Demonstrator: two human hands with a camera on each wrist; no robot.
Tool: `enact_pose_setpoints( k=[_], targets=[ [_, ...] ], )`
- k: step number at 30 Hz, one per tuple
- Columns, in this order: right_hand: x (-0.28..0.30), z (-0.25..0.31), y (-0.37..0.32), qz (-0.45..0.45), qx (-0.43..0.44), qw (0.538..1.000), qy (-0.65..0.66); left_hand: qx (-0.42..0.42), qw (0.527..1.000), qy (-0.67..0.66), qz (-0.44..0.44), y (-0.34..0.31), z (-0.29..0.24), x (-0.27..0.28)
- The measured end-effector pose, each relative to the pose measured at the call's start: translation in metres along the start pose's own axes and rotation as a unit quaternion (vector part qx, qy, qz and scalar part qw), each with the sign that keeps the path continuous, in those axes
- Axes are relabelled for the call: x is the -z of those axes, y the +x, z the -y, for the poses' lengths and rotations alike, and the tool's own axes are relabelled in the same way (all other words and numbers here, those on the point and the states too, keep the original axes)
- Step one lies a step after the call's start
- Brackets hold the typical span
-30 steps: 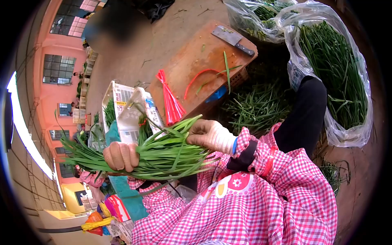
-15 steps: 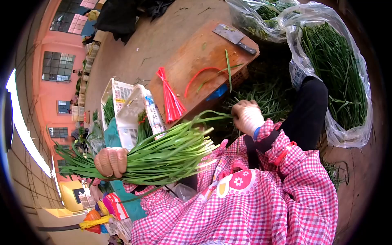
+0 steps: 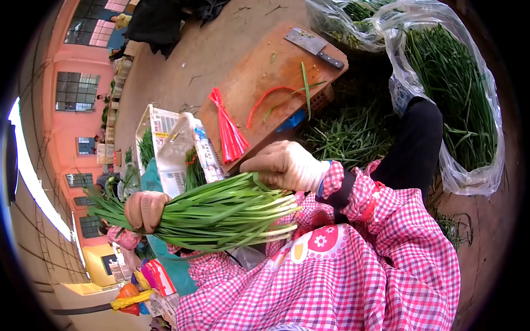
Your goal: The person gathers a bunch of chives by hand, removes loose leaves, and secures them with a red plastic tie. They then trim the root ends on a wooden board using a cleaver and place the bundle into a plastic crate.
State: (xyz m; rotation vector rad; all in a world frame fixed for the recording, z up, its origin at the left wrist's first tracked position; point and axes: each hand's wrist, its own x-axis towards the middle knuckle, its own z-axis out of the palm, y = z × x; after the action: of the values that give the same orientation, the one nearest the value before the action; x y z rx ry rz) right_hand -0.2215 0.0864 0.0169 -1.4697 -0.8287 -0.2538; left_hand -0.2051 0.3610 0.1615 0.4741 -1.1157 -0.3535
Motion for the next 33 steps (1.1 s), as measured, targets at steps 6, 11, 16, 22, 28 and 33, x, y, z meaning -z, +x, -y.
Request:
enact_pose_setpoints(
  k=[6,11,16,22,28,33],
  targets=[
    [-0.018,0.006,-0.016,-0.090,-0.294,0.940,0.145,-0.001,0.992,0.008,-0.125,-0.019,0.002,-0.002],
    [0.004,-0.014,-0.039,-0.075,-0.275,0.950,-0.128,0.019,0.996,0.054,-0.063,-0.011,0.002,-0.004],
    [0.067,-0.031,-0.059,0.273,-0.347,0.764,-0.470,0.021,0.992,0.068,-0.105,-0.021,-0.018,-0.008],
    [0.064,0.022,0.000,0.108,0.001,0.968,-0.229,0.069,0.997,0.017,-0.022,-0.015,-0.011,0.010],
    [0.029,-0.001,-0.002,0.285,-0.363,0.882,0.099,-0.080,0.928,-0.129,-0.341,-0.035,0.001,-0.007],
    [0.050,-0.016,-0.050,0.234,-0.458,0.846,0.141,-0.169,0.805,-0.389,-0.415,-0.072,-0.026,0.021]
  ],
)
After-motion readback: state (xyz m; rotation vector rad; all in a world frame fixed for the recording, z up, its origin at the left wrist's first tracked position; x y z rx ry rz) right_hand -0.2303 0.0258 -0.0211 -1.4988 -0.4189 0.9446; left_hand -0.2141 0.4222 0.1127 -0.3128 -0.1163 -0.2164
